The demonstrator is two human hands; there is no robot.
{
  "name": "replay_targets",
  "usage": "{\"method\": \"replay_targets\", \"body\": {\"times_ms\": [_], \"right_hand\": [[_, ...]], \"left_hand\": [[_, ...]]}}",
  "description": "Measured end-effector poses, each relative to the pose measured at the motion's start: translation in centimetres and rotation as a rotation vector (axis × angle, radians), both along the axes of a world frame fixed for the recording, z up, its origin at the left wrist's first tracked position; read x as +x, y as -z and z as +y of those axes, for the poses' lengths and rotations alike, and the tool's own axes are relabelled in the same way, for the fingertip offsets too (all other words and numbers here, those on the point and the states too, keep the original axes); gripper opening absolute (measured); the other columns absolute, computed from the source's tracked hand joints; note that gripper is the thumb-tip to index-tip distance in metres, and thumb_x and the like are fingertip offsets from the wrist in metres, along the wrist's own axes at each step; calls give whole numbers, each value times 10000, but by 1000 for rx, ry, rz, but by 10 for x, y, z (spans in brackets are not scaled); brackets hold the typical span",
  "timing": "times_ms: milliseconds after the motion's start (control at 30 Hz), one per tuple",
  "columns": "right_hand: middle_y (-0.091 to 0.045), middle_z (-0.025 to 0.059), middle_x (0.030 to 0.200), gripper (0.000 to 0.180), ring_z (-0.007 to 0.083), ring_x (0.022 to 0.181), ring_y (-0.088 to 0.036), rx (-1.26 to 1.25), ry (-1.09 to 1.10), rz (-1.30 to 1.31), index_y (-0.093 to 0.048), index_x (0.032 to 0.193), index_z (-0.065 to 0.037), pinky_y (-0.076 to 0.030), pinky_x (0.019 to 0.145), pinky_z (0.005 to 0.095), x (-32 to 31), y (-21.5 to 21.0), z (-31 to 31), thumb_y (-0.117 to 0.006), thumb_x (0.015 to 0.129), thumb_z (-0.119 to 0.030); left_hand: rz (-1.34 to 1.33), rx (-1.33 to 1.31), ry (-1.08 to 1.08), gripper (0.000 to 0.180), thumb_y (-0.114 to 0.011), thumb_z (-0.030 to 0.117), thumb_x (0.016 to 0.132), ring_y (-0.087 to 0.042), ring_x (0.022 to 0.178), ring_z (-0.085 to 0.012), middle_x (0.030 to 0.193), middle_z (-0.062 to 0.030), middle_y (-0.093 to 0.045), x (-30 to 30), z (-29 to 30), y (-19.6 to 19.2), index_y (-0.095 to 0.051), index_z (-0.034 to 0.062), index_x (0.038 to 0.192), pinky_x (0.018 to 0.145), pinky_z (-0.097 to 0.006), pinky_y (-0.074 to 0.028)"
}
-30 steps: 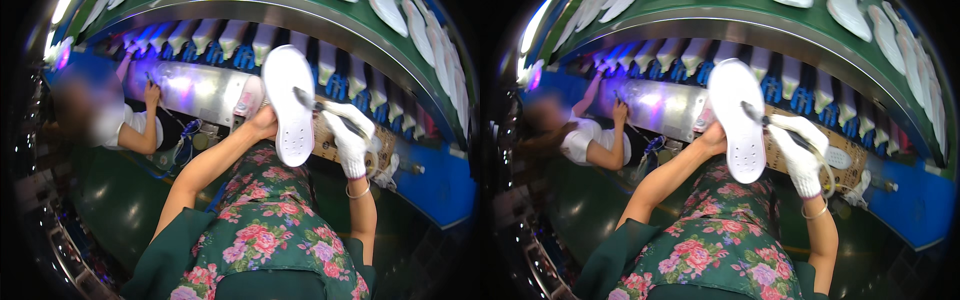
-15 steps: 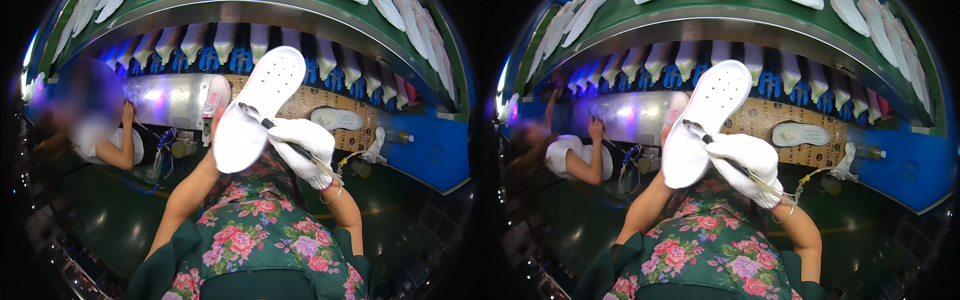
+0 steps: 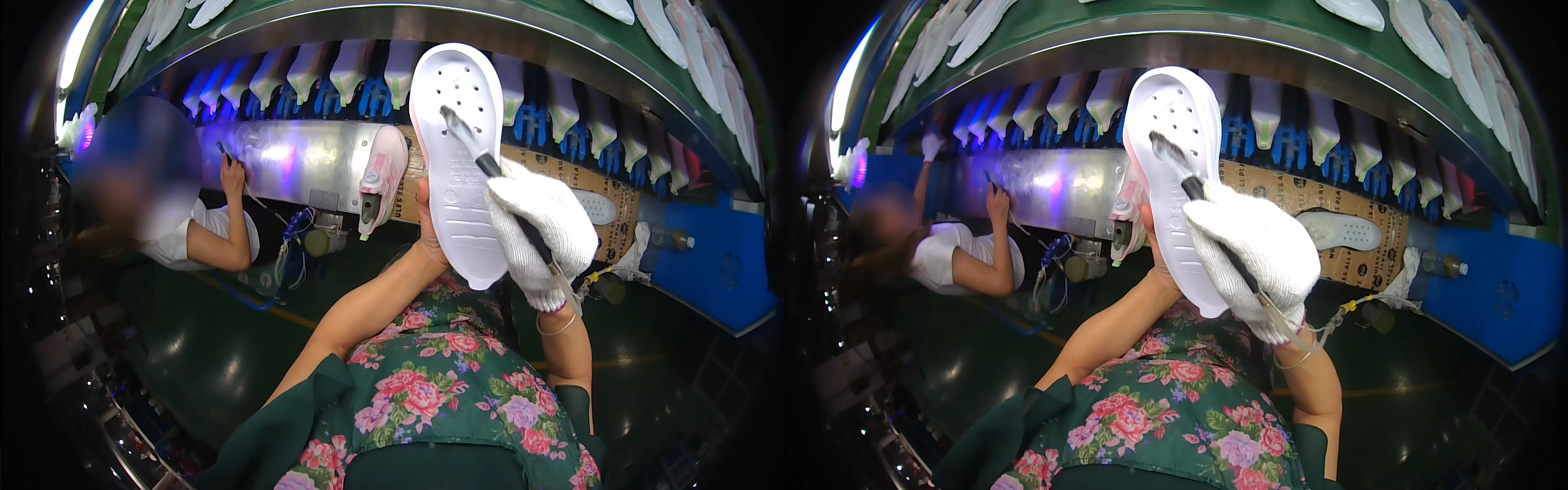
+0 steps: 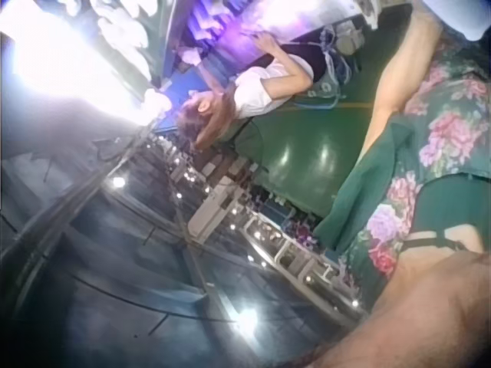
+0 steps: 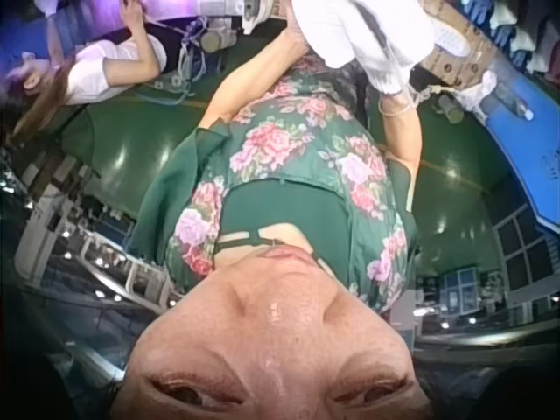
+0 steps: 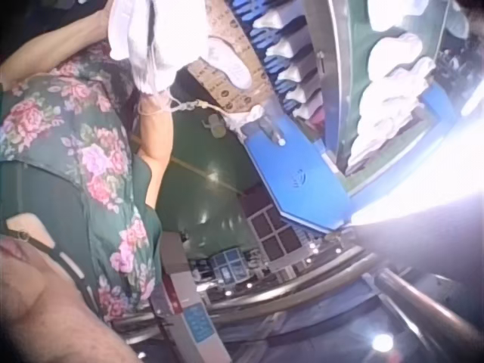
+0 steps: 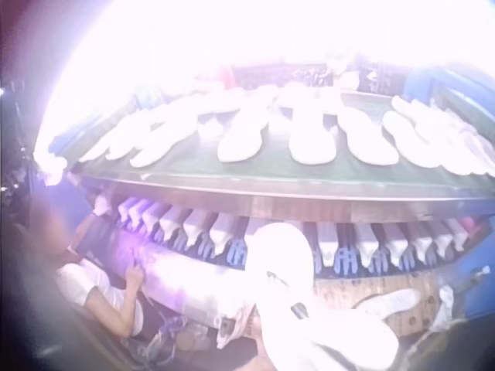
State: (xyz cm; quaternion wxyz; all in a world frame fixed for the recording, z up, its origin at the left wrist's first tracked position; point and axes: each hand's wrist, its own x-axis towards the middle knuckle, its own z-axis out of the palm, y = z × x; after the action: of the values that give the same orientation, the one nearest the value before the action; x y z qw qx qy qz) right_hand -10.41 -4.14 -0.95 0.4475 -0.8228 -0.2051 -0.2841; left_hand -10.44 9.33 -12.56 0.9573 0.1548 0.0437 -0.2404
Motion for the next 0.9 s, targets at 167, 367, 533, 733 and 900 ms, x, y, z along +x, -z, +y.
{"method": "replay_targets", "body": {"times_ms": [167, 367, 533, 733, 900], "right_hand": [[-748, 153, 1053, 314, 290, 962, -726, -3, 60, -62, -753, 1064, -33, -557, 860, 375, 10, 0, 9, -765, 761, 48], [-747, 140, 992, 257, 242, 882, -726, 145, 93, 56, -754, 1018, -14, -559, 819, 328, 0, 5, 23, -757, 771, 55], [-749, 131, 921, 213, 217, 838, -731, 444, 274, 199, -755, 979, 0, -562, 771, 311, 0, 14, 26, -789, 769, 8], [-743, 138, 932, 208, 250, 874, -723, 197, 214, -4, -747, 972, 8, -550, 866, 359, -8, 19, 32, -766, 765, 15], [-741, 135, 1014, 250, 261, 971, -709, 288, 221, 143, -740, 1047, -14, -492, 994, 389, -18, 31, 27, -758, 797, -25]], "left_hand": [[65, -141, 53, 1034, -754, 670, 742, -516, 1343, -341, 1485, -154, -502, -12, -6, 11, -377, 118, 1530, 1141, -529, -417], [76, 19, 69, 1052, -708, 728, 744, -498, 1355, -339, 1482, -161, -493, -11, -8, 14, -373, 109, 1525, 1168, -516, -384], [66, 29, 118, 1055, -684, 759, 748, -504, 1348, -360, 1481, -179, -485, -4, -8, 31, -367, 115, 1521, 1162, -519, -393], [133, -180, 215, 1116, -569, 846, 758, -505, 1336, -356, 1486, -205, -466, 4, -21, 42, -323, 90, 1539, 1144, -525, -401], [55, -31, 120, 1170, -612, 835, 732, -463, 1366, -378, 1506, -217, -436, 3, -18, 24, -285, 68, 1553, 1166, -533, -368]]}}
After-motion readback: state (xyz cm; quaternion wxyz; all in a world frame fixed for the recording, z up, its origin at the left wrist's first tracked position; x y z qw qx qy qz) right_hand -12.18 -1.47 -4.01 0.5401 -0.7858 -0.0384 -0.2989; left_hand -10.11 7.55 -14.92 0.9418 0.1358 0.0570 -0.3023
